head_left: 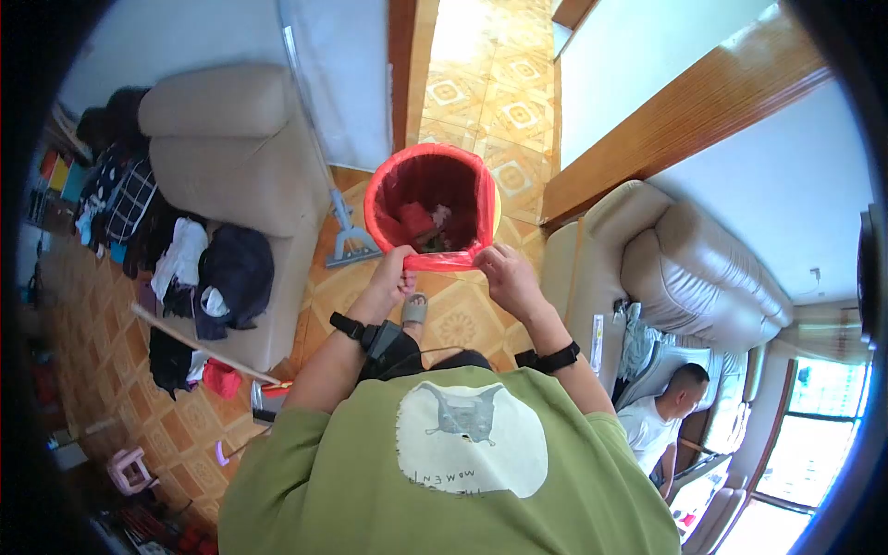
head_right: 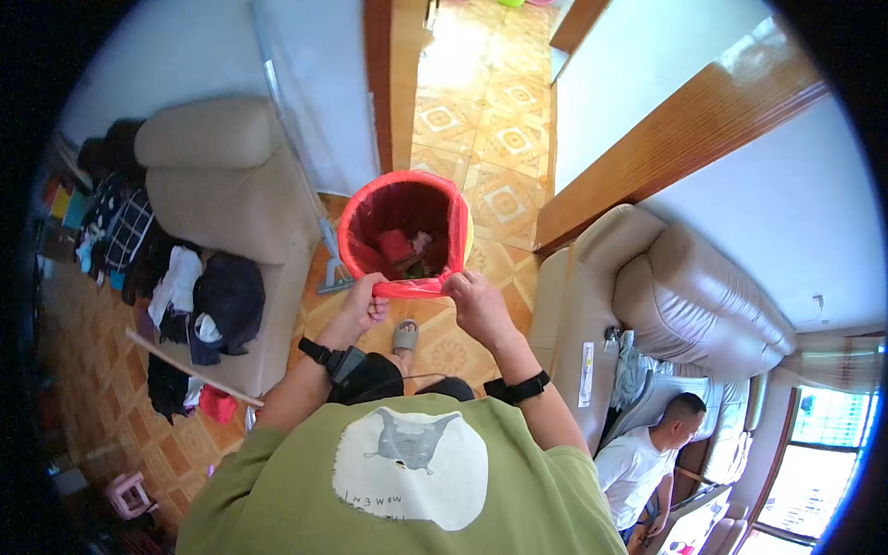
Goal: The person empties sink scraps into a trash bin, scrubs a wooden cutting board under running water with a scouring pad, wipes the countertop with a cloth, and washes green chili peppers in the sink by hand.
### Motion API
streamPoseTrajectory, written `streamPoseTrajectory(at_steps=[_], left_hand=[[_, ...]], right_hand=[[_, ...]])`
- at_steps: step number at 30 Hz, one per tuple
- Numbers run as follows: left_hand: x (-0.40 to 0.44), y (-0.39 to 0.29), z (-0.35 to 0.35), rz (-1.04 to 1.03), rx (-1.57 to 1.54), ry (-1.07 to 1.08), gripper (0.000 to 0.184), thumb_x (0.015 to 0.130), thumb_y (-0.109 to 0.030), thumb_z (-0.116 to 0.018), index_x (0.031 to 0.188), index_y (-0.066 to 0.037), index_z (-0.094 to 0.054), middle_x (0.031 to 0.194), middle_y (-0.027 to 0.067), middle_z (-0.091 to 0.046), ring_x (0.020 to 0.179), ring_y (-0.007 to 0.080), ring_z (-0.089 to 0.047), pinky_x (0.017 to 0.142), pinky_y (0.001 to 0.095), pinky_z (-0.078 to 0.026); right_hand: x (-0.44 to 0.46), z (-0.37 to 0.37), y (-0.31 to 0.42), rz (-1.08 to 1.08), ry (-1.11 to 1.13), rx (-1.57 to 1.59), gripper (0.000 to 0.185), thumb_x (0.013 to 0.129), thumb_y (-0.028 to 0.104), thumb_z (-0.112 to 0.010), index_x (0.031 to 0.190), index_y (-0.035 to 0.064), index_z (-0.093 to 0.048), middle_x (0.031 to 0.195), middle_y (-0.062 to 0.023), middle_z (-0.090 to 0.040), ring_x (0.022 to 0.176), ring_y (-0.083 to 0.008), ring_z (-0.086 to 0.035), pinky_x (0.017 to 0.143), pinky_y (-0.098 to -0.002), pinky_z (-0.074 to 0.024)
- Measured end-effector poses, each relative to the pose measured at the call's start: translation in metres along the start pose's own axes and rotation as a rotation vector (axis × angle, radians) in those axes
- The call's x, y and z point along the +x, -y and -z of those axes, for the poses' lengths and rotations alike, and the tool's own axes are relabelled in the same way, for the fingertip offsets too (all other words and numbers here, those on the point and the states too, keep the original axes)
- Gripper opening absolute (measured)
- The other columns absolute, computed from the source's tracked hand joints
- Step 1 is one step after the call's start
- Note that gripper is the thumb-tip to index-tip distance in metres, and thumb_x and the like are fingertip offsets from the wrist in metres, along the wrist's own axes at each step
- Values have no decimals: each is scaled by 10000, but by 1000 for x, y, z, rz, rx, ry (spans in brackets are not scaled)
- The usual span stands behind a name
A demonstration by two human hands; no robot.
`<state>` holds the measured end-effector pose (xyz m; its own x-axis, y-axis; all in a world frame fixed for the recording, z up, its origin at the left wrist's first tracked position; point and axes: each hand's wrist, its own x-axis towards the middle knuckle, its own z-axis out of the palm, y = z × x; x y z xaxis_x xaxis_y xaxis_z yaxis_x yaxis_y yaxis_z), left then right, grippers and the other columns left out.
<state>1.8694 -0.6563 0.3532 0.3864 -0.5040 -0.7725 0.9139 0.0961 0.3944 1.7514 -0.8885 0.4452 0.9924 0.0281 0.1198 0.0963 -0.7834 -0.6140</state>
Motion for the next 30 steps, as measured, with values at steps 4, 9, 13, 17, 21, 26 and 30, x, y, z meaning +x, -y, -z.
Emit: streamPoseTrajectory(at_steps=[4,9,13,17,21,26,30], left_hand=[[73,-85,-91,103,70,50,331,886,-311,-556,605,-190,-429,493,-52,-376,394,94,-330,370,252,-251],[181,-173,-199,180,52,231,340,902,-288,-509,594,-200,-397,476,-62,-334,395,98,-310,371,258,-244],[278,-245,-267,144,69,185,346,892,-283,-521,586,-203,-380,472,-68,-298,390,91,-286,371,254,-235],[342,-322,-326,111,61,99,338,886,-263,-524,588,-205,-374,475,-79,-290,386,80,-271,366,243,-224],[368,-399,-362,25,39,39,341,888,-260,-522,589,-209,-366,473,-81,-281,384,77,-286,360,243,-234],[483,-546,-380,10,-54,120,367,884,-280,-537,575,-215,-350,470,-77,-283,385,82,-273,360,250,-233],[584,-656,-408,-27,-47,-43,350,881,-289,-539,588,-216,-361,476,-67,-304,389,85,-280,360,249,-231]], right_hand=[[65,53,-93,38,-143,-121,124,900,16,-611,1002,79,-644,1005,-132,-672,980,-363,-654,840,-453,-538],[163,102,-209,-28,-461,-100,114,886,21,-624,997,44,-628,997,-154,-684,959,-348,-669,834,-428,-541],[262,143,-336,-445,-399,278,148,906,128,-659,1009,22,-657,935,-161,-715,799,-258,-717,745,-367,-553],[371,191,-428,-666,-412,700,349,972,335,-688,950,-13,-659,827,-101,-713,780,-171,-710,742,-332,-561],[480,228,-463,-524,-354,527,391,1012,363,-645,885,-7,-638,746,-108,-687,688,-163,-699,612,-323,-550],[676,225,-574,-448,-367,523,377,1040,308,-587,805,16,-626,650,-81,-655,557,-138,-633,528,-334,-515],[819,221,-644,-633,-141,780,330,1059,310,-521,891,53,-644,734,-37,-655,627,-113,-609,563,-300,-483]])
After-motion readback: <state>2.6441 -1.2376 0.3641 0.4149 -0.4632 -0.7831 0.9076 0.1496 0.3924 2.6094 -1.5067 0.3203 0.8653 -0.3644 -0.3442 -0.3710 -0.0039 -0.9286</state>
